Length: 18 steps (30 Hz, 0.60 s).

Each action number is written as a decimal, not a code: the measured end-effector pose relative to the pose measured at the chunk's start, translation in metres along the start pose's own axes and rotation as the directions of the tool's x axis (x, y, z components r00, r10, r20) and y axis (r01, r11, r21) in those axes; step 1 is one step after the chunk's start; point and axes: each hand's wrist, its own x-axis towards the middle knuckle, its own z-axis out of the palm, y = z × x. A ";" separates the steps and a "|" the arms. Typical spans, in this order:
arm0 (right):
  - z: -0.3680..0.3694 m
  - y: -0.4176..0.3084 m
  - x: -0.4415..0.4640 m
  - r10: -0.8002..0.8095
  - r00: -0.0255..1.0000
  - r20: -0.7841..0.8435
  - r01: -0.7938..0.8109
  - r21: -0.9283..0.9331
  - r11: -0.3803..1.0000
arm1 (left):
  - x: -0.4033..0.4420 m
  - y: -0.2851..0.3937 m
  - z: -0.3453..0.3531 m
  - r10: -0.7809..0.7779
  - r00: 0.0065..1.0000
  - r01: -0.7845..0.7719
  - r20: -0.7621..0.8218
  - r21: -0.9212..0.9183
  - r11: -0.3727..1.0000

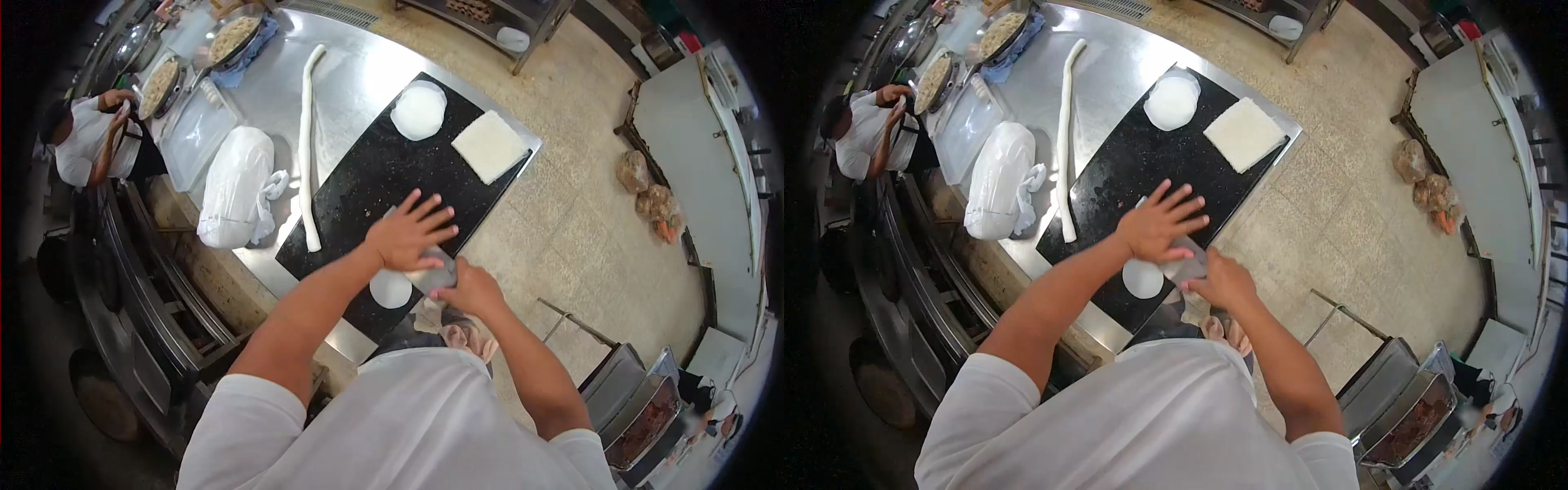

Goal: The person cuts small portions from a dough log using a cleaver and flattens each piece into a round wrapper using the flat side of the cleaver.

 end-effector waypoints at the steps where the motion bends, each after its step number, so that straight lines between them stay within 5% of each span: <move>1: 0.000 -0.003 0.003 -0.002 1.000 -0.025 0.001 -0.022 1.000 | 0.001 -0.007 -0.003 -0.002 0.999 0.002 -0.038 -0.022 1.000; 6: 0.090 0.048 -0.056 -0.103 0.995 0.014 0.099 0.182 0.978 | -0.044 0.054 0.012 0.033 0.991 -0.018 0.126 -0.118 0.993; 7: 0.101 0.062 -0.057 -0.156 0.987 -0.030 0.159 0.223 0.962 | -0.043 0.069 0.023 0.070 0.996 -0.060 0.061 -0.150 0.987; 9: 0.081 0.057 -0.050 -0.046 0.999 -0.003 0.045 0.167 0.985 | -0.029 0.072 0.037 0.118 0.993 -0.116 -0.001 -0.208 0.971; 11: 0.031 0.030 -0.050 0.087 0.994 0.065 -0.094 0.114 0.989 | -0.009 0.057 0.024 0.074 0.997 -0.076 -0.025 -0.063 0.995; 18: 0.006 0.018 0.000 -0.056 0.998 -0.025 0.058 0.063 0.996 | 0.004 0.002 0.002 -0.059 0.995 0.052 -0.084 -0.076 0.996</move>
